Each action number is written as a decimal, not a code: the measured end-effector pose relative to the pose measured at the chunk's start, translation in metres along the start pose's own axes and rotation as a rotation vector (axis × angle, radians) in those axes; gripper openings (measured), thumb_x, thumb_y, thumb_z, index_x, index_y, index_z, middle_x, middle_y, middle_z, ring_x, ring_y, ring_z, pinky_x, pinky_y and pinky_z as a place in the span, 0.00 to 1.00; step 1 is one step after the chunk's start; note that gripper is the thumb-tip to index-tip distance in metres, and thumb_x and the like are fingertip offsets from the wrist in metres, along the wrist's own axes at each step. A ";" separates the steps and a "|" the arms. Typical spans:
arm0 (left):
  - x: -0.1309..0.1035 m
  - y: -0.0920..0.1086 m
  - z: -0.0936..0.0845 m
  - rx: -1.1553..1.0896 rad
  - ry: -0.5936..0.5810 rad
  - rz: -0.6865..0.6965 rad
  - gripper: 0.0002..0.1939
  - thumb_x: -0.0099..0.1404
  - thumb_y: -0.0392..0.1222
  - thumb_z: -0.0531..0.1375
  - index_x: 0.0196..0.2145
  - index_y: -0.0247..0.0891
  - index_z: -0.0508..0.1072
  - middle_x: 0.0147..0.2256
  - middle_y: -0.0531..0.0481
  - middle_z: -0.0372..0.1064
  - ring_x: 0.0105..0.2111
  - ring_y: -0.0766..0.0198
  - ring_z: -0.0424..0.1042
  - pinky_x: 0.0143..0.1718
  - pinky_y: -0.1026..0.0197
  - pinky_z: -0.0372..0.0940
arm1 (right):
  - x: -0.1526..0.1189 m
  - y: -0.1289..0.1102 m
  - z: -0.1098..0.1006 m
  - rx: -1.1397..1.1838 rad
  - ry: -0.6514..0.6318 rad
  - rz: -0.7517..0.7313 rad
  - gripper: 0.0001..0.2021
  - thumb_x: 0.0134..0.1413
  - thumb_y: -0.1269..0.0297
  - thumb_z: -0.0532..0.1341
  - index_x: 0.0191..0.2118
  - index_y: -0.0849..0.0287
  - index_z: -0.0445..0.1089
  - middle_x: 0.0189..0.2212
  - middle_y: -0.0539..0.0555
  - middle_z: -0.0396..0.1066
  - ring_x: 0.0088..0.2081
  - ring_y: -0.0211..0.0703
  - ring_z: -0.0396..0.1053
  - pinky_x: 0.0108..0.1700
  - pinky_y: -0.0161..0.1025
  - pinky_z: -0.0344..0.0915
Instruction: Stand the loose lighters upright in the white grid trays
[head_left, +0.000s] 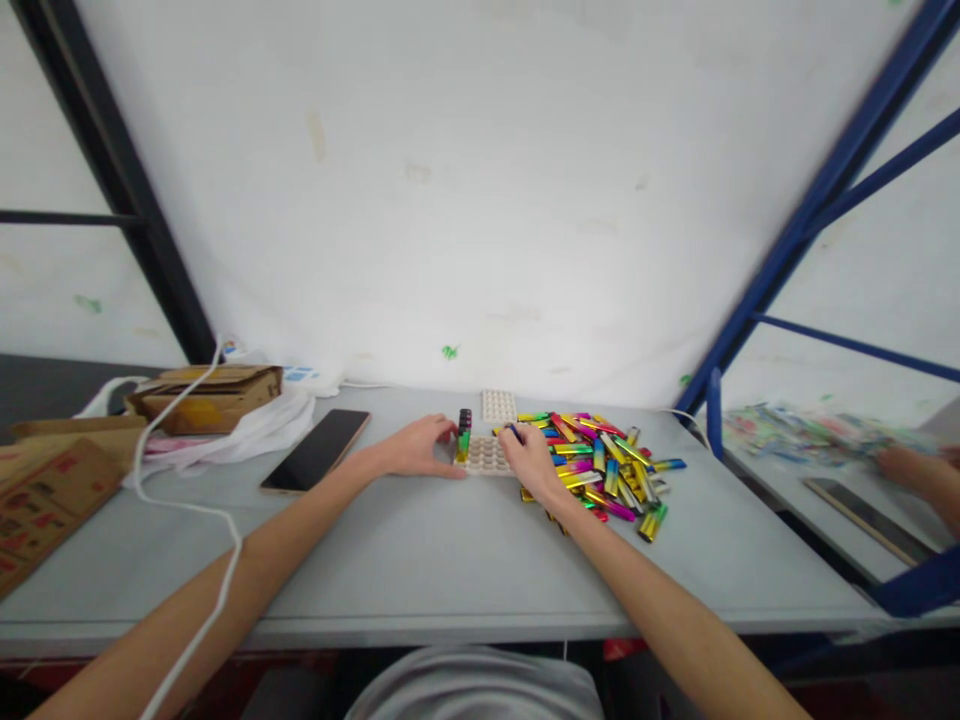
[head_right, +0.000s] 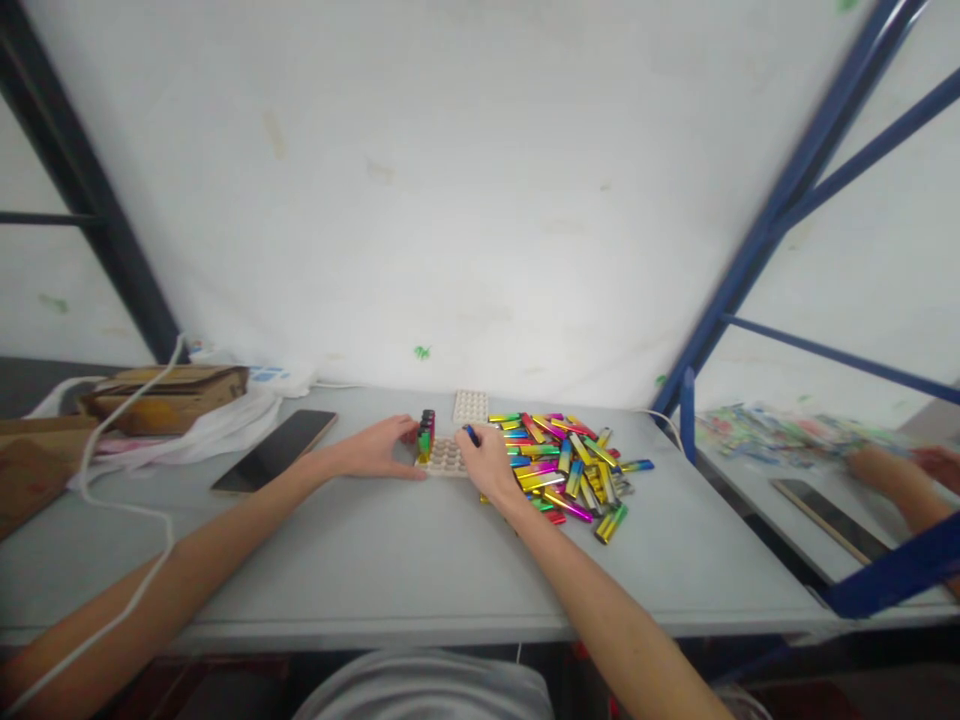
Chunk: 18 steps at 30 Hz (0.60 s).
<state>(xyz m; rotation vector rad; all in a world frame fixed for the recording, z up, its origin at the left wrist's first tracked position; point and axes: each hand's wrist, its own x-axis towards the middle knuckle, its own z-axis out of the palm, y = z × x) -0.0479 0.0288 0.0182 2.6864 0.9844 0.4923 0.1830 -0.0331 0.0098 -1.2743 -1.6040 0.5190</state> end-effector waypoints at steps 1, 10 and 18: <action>0.000 0.001 0.000 0.006 -0.004 -0.002 0.34 0.53 0.70 0.67 0.43 0.36 0.75 0.40 0.42 0.72 0.41 0.50 0.71 0.44 0.54 0.67 | 0.000 -0.001 -0.001 0.000 -0.007 -0.010 0.19 0.60 0.53 0.54 0.21 0.54 0.55 0.19 0.46 0.55 0.25 0.39 0.55 0.28 0.37 0.49; 0.000 -0.003 0.001 -0.004 -0.002 -0.008 0.38 0.51 0.72 0.67 0.44 0.35 0.75 0.40 0.42 0.72 0.40 0.50 0.72 0.42 0.54 0.66 | -0.002 -0.014 -0.009 -0.133 -0.216 -0.298 0.19 0.71 0.51 0.53 0.32 0.56 0.67 0.31 0.53 0.71 0.35 0.45 0.68 0.39 0.39 0.62; 0.000 -0.013 0.003 -0.091 -0.015 0.009 0.39 0.52 0.72 0.68 0.47 0.36 0.76 0.41 0.44 0.71 0.41 0.53 0.71 0.44 0.57 0.65 | -0.003 -0.016 -0.011 -0.280 -0.231 -0.356 0.20 0.71 0.53 0.56 0.28 0.57 0.66 0.23 0.49 0.69 0.26 0.40 0.64 0.32 0.36 0.55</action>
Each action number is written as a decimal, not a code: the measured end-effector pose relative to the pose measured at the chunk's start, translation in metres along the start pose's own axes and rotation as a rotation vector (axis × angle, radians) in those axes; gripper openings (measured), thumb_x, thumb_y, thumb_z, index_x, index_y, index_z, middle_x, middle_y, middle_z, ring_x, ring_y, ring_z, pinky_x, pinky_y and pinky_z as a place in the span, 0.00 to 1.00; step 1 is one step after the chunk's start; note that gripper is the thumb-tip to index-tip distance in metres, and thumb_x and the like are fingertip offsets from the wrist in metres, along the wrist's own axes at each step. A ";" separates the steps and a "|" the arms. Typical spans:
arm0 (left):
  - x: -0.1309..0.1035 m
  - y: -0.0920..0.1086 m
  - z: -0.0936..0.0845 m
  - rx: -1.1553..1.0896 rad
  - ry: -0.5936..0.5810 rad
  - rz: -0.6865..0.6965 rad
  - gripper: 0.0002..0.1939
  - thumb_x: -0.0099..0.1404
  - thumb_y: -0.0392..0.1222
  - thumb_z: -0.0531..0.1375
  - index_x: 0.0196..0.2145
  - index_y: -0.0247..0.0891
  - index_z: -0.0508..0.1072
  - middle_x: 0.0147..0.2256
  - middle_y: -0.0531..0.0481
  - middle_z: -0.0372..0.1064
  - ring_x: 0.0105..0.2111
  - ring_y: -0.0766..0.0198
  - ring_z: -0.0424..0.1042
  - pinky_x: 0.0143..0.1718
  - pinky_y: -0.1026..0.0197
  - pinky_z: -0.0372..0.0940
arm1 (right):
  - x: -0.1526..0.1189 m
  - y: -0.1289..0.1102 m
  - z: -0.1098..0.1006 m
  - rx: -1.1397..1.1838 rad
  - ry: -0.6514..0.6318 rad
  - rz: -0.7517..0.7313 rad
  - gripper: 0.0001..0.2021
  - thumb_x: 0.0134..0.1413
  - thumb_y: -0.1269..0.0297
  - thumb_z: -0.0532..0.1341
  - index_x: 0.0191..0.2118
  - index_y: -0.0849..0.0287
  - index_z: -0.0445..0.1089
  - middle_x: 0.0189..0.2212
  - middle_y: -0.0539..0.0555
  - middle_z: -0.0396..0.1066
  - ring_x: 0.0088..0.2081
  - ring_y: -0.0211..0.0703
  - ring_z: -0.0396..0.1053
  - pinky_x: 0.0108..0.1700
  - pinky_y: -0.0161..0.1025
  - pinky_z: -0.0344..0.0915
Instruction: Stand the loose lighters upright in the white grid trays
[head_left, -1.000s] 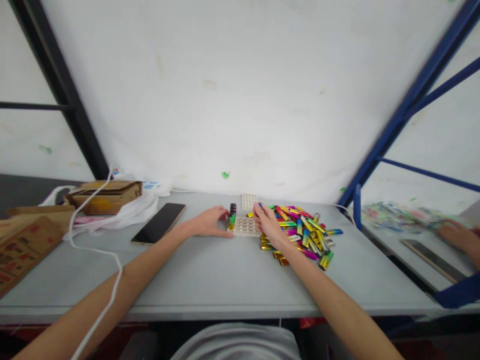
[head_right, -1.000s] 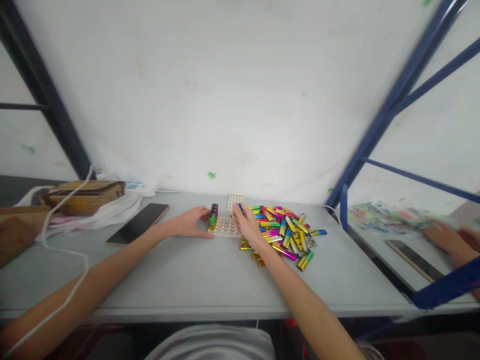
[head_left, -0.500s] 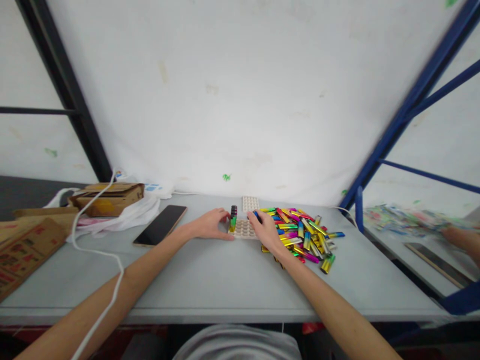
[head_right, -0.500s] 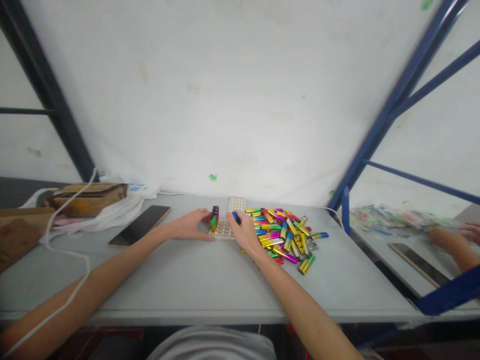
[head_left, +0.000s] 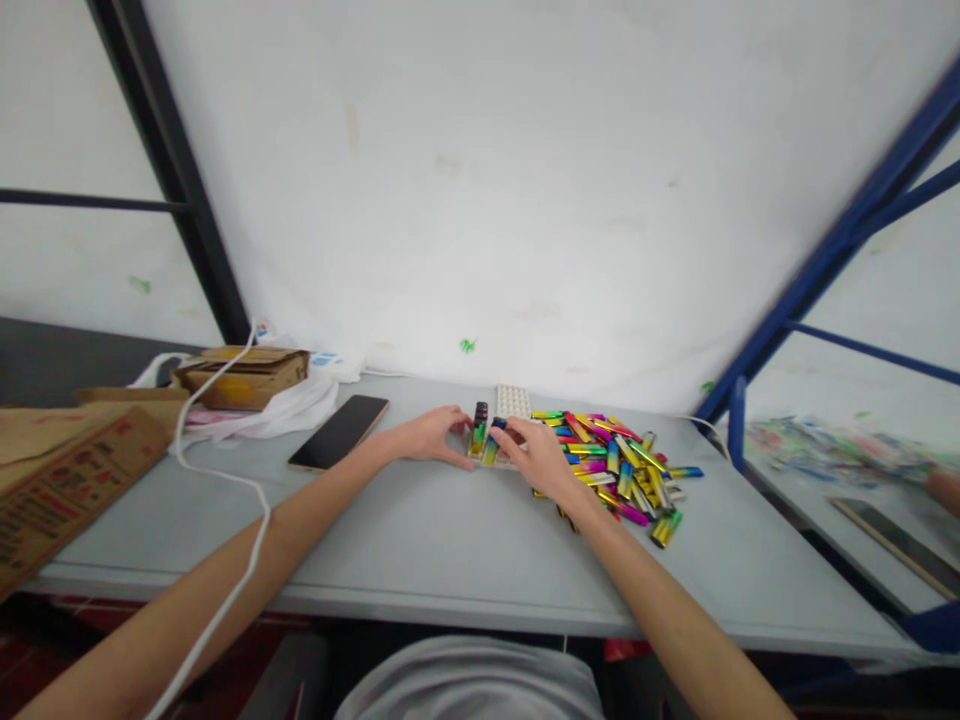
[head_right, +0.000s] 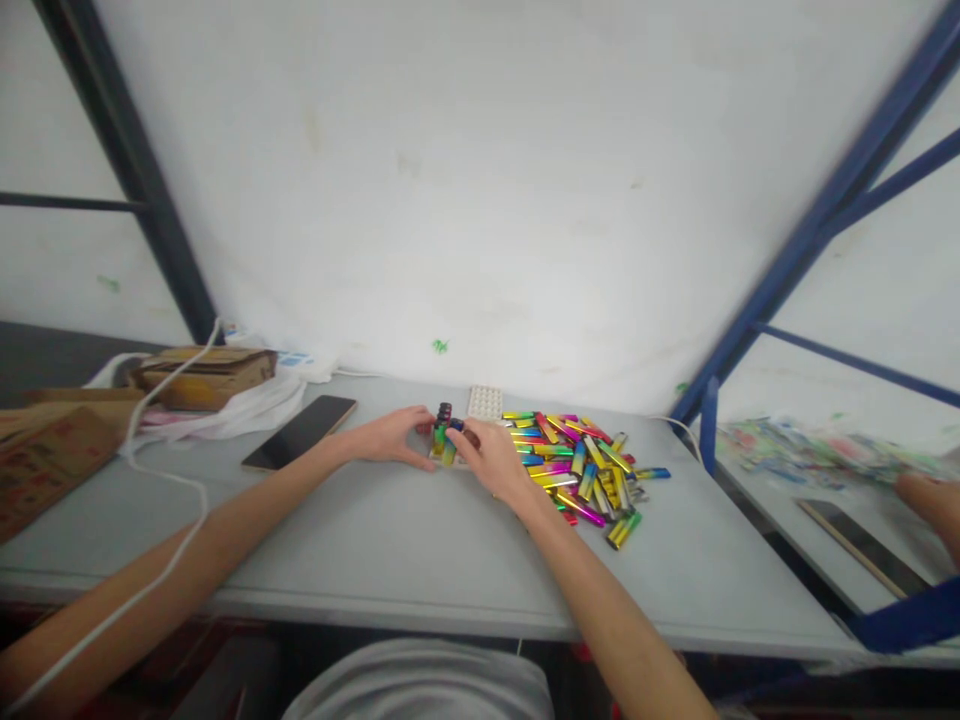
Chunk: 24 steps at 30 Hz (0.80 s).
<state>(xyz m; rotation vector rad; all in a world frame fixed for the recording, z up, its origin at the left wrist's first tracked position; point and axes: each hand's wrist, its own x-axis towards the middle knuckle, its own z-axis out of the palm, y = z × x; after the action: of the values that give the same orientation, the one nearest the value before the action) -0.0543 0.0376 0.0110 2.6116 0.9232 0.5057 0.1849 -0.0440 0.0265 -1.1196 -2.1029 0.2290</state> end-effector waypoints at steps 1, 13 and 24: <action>0.000 0.000 -0.001 -0.014 -0.003 0.002 0.39 0.52 0.71 0.68 0.48 0.35 0.76 0.41 0.45 0.71 0.41 0.53 0.71 0.45 0.58 0.65 | 0.000 0.001 0.001 0.011 -0.010 -0.002 0.19 0.72 0.54 0.56 0.30 0.58 0.68 0.24 0.50 0.70 0.27 0.40 0.65 0.32 0.36 0.56; -0.002 0.001 -0.003 0.005 -0.017 0.022 0.37 0.54 0.72 0.67 0.48 0.37 0.76 0.40 0.46 0.70 0.41 0.54 0.70 0.44 0.59 0.63 | 0.001 -0.001 0.007 -0.085 -0.136 -0.146 0.09 0.72 0.62 0.57 0.41 0.59 0.72 0.34 0.56 0.77 0.35 0.44 0.72 0.38 0.37 0.62; 0.000 0.002 -0.005 0.060 -0.021 0.025 0.36 0.53 0.72 0.67 0.44 0.37 0.76 0.39 0.46 0.69 0.40 0.53 0.70 0.44 0.57 0.64 | 0.003 -0.005 0.010 -0.353 -0.235 -0.137 0.14 0.70 0.56 0.60 0.39 0.60 0.76 0.35 0.57 0.77 0.38 0.45 0.73 0.42 0.39 0.63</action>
<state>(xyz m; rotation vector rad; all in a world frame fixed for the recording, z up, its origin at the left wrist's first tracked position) -0.0552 0.0374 0.0160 2.6800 0.9129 0.4630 0.1735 -0.0425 0.0233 -1.1876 -2.4871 -0.0856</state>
